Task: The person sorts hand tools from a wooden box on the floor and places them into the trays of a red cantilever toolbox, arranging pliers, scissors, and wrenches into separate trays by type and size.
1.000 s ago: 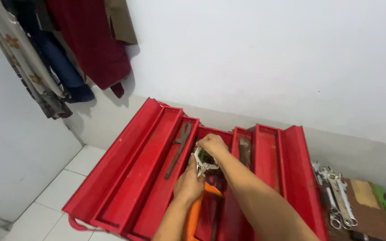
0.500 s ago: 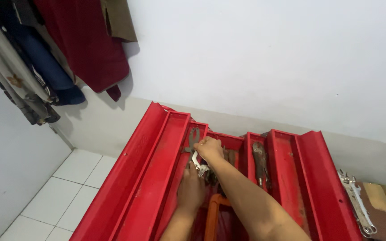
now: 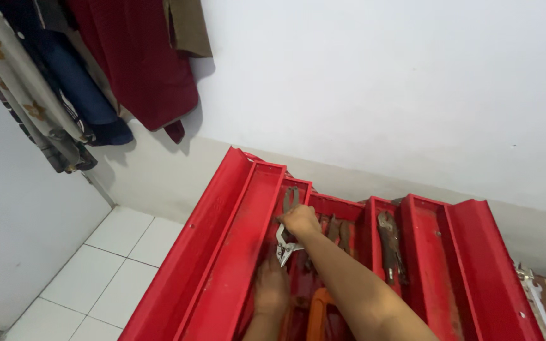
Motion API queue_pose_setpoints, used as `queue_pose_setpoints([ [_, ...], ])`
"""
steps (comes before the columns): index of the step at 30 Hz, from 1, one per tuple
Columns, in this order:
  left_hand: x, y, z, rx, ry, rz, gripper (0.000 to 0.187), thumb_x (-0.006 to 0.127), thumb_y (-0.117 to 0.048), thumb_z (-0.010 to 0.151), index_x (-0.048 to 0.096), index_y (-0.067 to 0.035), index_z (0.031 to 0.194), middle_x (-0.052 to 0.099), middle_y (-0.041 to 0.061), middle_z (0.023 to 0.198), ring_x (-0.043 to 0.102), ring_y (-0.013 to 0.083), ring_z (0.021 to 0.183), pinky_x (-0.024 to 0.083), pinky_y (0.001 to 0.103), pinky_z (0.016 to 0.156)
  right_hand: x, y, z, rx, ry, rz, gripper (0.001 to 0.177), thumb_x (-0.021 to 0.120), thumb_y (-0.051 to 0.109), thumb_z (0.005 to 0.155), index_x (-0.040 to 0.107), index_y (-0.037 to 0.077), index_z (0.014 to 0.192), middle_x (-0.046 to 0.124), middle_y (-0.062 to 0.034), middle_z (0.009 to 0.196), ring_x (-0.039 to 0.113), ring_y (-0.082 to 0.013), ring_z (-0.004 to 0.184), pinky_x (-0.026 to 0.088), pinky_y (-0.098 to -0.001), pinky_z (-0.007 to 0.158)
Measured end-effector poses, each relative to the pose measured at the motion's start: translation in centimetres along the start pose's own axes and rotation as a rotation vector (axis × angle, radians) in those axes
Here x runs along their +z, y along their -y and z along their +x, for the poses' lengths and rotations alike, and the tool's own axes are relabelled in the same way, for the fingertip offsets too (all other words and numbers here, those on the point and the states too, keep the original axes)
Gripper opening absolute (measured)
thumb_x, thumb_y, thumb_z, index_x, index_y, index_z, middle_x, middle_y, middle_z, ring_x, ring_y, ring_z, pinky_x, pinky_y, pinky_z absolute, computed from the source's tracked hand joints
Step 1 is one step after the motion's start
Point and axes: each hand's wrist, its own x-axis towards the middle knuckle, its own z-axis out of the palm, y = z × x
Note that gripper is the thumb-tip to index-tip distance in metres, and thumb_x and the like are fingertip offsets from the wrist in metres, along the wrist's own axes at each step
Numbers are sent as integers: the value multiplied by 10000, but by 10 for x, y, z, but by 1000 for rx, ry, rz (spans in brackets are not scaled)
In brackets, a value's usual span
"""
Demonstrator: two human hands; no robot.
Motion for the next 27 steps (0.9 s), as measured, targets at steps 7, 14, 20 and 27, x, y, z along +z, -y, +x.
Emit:
queue_pose_setpoints([
  [7,18,-3,4,-8,-134,114,433,638,-162,927,533,-29,1326,640,157,1139,665,319,1017,582,407,822,24,-6,45,-39,-27,-152,335,784,369,804,802,90,988,748,-165,1088,718,-335,1062,562,-447,925],
  [14,13,-11,3,52,-216,145,363,628,-76,907,574,11,1255,626,178,1186,662,328,1049,587,374,829,50,-29,74,-325,-58,-520,436,650,467,918,780,68,1038,737,-173,1133,655,-361,1127,477,-495,1035],
  [20,3,-14,1,94,-177,162,461,623,11,815,563,39,1271,607,194,1210,650,356,1050,576,379,867,73,-43,106,-279,-23,-481,390,543,403,981,756,106,1118,672,-165,1219,560,-408,1181,449,-489,999],
  [27,-1,-17,13,-68,10,150,378,567,-119,977,535,-7,1336,608,175,1186,701,332,975,615,398,770,99,-64,141,-486,-80,-564,282,579,325,945,796,146,965,754,-111,1050,653,-302,1097,438,-450,968],
])
